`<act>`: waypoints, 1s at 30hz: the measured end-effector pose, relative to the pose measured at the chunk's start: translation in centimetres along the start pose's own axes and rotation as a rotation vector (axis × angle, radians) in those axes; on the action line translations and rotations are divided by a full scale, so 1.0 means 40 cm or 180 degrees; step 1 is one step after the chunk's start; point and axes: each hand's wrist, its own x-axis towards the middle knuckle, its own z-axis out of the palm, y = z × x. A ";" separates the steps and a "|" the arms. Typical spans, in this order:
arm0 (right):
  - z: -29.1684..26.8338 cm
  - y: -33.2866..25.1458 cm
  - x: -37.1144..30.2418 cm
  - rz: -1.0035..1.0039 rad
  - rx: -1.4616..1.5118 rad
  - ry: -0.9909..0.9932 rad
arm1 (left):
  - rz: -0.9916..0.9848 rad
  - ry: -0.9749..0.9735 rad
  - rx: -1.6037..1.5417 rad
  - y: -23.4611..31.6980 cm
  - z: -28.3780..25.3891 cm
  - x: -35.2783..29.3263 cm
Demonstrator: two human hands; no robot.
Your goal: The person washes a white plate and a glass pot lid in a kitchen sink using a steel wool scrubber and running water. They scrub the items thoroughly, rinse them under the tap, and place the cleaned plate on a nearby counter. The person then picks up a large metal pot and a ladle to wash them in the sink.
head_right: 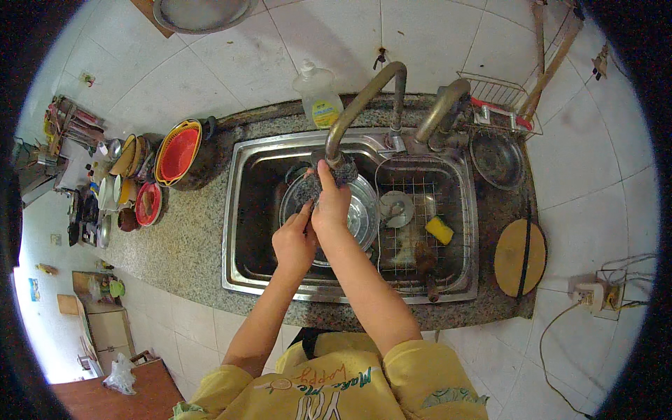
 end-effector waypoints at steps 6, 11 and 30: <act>0.004 -0.031 -0.013 0.0531 -0.0351 0.0448 | -0.0221 -0.0547 -0.0965 -0.027 0.007 -0.030; -0.026 -0.033 0.038 0.0696 -0.0714 0.0270 | -0.1198 -0.1420 -0.1592 -0.035 -0.008 -0.100; -0.106 0.007 0.016 -0.0154 -0.4133 0.0264 | -0.0969 -0.1165 -0.1062 -0.025 -0.001 -0.087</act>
